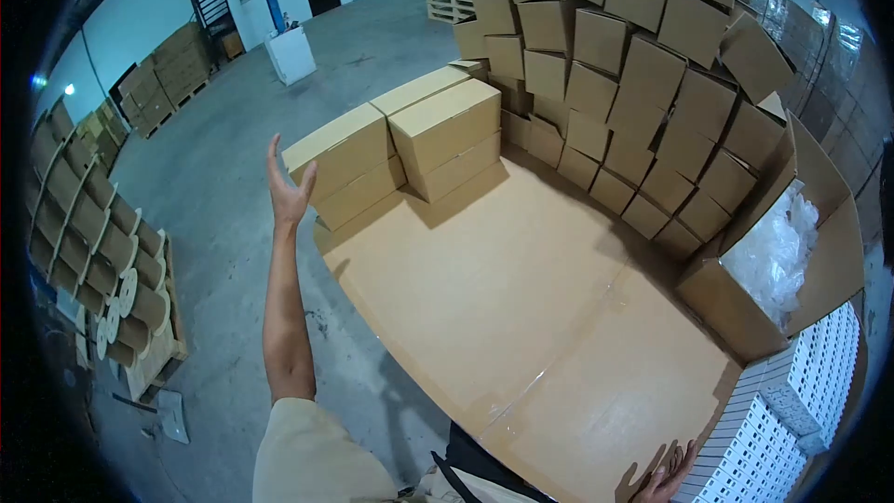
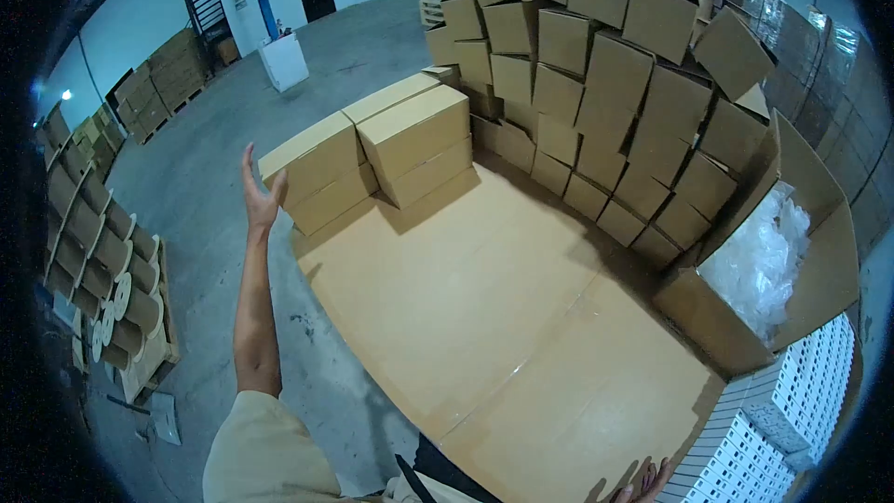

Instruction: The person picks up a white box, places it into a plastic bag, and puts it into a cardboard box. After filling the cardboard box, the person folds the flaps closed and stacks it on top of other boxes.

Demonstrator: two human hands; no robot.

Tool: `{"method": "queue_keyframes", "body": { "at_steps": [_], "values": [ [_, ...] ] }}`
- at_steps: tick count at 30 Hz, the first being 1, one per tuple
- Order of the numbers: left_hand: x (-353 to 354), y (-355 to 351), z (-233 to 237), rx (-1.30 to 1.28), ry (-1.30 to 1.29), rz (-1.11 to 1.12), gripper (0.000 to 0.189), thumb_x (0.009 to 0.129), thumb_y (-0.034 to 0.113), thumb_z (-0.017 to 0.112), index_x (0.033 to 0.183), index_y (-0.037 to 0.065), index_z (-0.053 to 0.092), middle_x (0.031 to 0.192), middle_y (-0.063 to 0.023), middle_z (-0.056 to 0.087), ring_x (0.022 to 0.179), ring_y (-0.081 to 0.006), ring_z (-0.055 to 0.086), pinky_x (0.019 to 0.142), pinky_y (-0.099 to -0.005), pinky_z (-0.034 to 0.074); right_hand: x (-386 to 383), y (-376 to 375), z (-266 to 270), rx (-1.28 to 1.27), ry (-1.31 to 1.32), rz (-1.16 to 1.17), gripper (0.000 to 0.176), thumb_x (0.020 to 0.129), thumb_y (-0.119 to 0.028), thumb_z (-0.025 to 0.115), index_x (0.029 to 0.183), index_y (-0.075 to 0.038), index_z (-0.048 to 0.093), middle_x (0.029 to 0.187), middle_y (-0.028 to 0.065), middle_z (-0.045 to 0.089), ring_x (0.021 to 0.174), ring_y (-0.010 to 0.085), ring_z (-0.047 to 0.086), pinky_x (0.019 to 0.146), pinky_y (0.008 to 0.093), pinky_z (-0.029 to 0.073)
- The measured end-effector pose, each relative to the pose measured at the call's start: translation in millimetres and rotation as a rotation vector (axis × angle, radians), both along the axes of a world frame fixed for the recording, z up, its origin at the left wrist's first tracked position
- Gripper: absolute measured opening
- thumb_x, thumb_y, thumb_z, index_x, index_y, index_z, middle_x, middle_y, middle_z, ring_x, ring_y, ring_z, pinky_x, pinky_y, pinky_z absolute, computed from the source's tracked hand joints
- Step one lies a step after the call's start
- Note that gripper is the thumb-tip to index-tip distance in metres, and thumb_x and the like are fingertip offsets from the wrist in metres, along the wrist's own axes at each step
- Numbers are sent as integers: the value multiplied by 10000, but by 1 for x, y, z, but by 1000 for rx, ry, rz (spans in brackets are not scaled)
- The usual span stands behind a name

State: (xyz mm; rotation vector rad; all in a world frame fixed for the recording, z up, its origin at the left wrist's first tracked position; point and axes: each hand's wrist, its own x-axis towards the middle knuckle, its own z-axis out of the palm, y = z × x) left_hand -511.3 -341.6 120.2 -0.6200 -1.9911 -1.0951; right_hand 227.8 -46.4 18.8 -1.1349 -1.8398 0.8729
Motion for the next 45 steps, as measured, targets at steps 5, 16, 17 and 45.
{"method": "queue_keyframes", "body": {
  "at_steps": [5, 16, 17, 45],
  "values": [
    [37, 62, 54, -154, 181, -47, 607, 897, 185, 732, 1439, 80, 481, 1448, -137, 515, 1409, -342, 444, 1192, -462, 339, -1, -3, 6, -22, 7, -22, 775, 998, -458, 615, 1557, 13, 356, 1480, 283, 503, 1355, 407, 519, 1123, 517, 416],
    [141, 254, 134, -286, 510, -650, 206, 830, 50, 725, 1021, 54, 647, 1097, -126, 628, 1131, -357, 582, 1109, -522, 410, -4, -2, 14, 63, -99, -59, 714, 938, -274, 590, 1525, 70, 372, 1535, 237, 444, 1300, 386, 537, 1114, 487, 420],
    [158, 271, 146, -276, 511, -708, 175, 827, 61, 731, 984, 54, 654, 1063, -116, 633, 1110, -341, 593, 1096, -517, 422, -5, -2, 15, 98, -96, -74, 715, 892, -234, 627, 1499, 70, 403, 1491, 247, 491, 1287, 397, 557, 1102, 478, 439],
    [321, 619, 350, -894, 83, -358, 874, 820, 483, 743, 1511, 59, 417, 1573, -248, 371, 1361, -427, 524, 1041, -611, 499, 10, -4, 2, 8, 29, -110, 662, 862, -17, 639, 1480, 57, 415, 1363, 264, 590, 1268, 337, 622, 1015, 390, 535]
  ]
}}
